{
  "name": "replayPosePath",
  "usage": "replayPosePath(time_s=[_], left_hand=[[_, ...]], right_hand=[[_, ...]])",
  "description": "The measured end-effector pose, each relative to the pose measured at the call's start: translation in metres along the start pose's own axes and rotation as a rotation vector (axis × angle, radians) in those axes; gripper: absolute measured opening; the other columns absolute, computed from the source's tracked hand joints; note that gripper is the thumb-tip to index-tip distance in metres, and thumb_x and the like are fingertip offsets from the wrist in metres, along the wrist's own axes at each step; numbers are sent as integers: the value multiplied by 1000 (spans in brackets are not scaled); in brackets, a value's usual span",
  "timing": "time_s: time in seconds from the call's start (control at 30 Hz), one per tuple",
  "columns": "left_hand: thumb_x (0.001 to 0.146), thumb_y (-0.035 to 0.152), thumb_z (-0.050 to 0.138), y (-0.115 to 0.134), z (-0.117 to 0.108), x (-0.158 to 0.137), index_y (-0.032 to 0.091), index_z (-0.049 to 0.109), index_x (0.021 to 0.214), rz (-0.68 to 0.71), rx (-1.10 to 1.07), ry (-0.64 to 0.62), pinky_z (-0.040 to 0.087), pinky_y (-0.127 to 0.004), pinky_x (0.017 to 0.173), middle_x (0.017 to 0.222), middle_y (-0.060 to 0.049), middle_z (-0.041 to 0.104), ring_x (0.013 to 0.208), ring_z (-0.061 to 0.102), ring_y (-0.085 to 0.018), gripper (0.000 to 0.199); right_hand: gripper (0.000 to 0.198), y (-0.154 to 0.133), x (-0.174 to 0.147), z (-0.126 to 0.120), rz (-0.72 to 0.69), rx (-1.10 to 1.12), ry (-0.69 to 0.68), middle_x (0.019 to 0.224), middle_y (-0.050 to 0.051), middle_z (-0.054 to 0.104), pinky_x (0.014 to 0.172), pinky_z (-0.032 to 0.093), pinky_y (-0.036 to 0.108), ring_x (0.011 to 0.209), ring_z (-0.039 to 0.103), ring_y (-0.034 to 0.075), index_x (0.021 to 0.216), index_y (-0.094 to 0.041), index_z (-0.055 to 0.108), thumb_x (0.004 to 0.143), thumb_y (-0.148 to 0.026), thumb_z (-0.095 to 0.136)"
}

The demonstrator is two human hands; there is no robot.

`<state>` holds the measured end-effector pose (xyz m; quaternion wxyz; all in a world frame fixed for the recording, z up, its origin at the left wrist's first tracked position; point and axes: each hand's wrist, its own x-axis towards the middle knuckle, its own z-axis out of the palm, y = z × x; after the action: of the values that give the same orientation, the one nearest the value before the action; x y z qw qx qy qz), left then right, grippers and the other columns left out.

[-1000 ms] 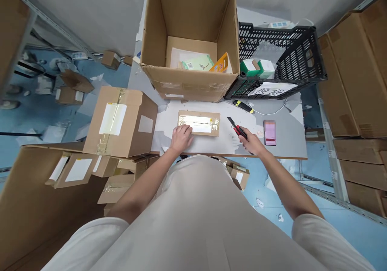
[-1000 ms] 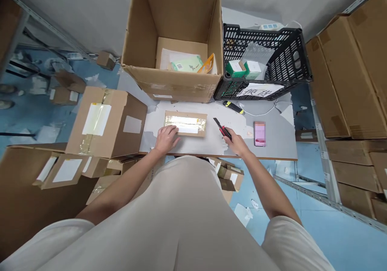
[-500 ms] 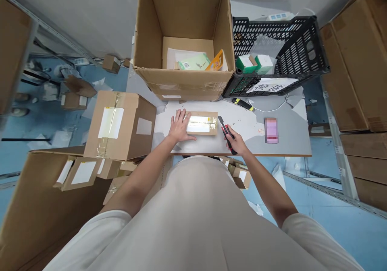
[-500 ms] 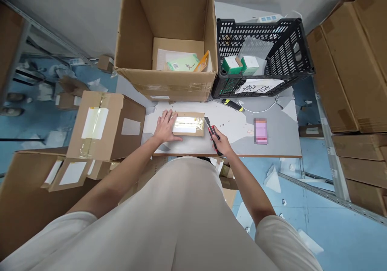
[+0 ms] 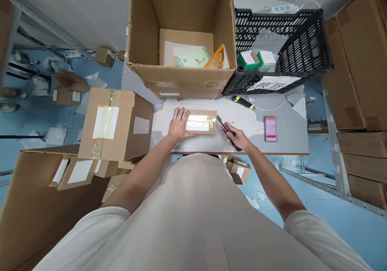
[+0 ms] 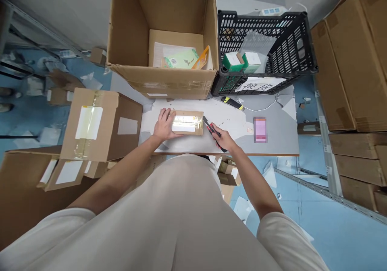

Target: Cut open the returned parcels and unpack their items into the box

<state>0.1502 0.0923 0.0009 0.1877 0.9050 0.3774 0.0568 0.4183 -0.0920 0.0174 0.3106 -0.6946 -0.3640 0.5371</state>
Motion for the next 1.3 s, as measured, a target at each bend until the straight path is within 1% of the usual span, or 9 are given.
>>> replayPosePath(time_s=[0.2, 0.37, 0.57, 0.7, 0.93, 1.03, 1.13, 1.23, 1.3], left_hand=[[51, 66, 76, 3, -3, 2, 15, 32, 143, -7, -16, -49, 32, -52, 110, 149, -19, 29, 142, 14, -41, 114], [48, 70, 75, 6, -6, 1, 16, 33, 143, -70, -27, -57, 41, -52, 102, 150, -19, 26, 141, 13, -42, 117], [54, 66, 76, 8, -6, 2, 12, 33, 142, -40, -27, -42, 38, -53, 104, 149, -21, 27, 141, 14, -41, 112], [54, 65, 76, 9, -5, 3, 14, 33, 142, -85, -24, -38, 40, -53, 103, 149, -20, 27, 141, 14, -41, 110], [52, 69, 75, 10, -7, 1, 14, 31, 144, -78, -8, -51, 43, -52, 100, 151, -20, 25, 141, 14, -41, 116], [50, 72, 73, 18, -9, 0, 15, 30, 144, -134, 17, -63, 46, -53, 96, 150, -21, 25, 140, 15, -42, 119], [52, 74, 70, 33, -12, -7, 15, 29, 144, -222, 22, -33, 47, -55, 91, 149, -22, 27, 138, 17, -44, 117], [60, 72, 66, 42, -14, -25, 15, 33, 142, -303, 10, -7, 49, -56, 86, 141, -23, 35, 130, 28, -45, 106], [69, 65, 63, 40, -13, -40, 14, 39, 139, -322, -20, 5, 48, -56, 87, 131, -23, 44, 121, 39, -42, 90]], right_hand=[[61, -13, 8, -8, -15, -146, -63, 66, -3, 55, 37, 47, 22, 39, 50, 7, 146, -28, 37, 87, -33, 54], [61, -8, -7, -6, 20, -91, -51, 70, -2, 56, 36, 46, 22, 40, 50, 7, 146, -30, 36, 88, -35, 53], [62, -6, -19, 6, 75, -43, -35, 70, -3, 56, 35, 45, 21, 39, 49, 7, 147, -29, 33, 88, -35, 52], [61, 1, -32, 11, 87, -65, -28, 67, -4, 56, 36, 46, 22, 39, 48, 7, 145, -29, 37, 87, -36, 53], [66, 21, -64, -8, 76, -161, 205, 73, -1, 62, 42, 50, 27, 40, 50, 9, 146, -26, 36, 85, -46, 52], [70, 19, -55, 11, 47, 28, 303, 82, 0, 63, 46, 53, 29, 46, 55, 10, 143, -24, 36, 83, -56, 52], [63, 6, -29, 47, 42, 264, 381, 92, 3, 63, 47, 53, 27, 55, 60, 11, 124, -21, 46, 78, -64, 51], [56, -16, 2, 78, 66, 398, 375, 85, 1, 60, 49, 54, 25, 59, 62, 12, 113, -23, 44, 77, -65, 51], [52, -28, 20, 87, 50, 432, 351, 84, -1, 58, 49, 54, 24, 63, 64, 13, 111, -24, 42, 78, -64, 51]])
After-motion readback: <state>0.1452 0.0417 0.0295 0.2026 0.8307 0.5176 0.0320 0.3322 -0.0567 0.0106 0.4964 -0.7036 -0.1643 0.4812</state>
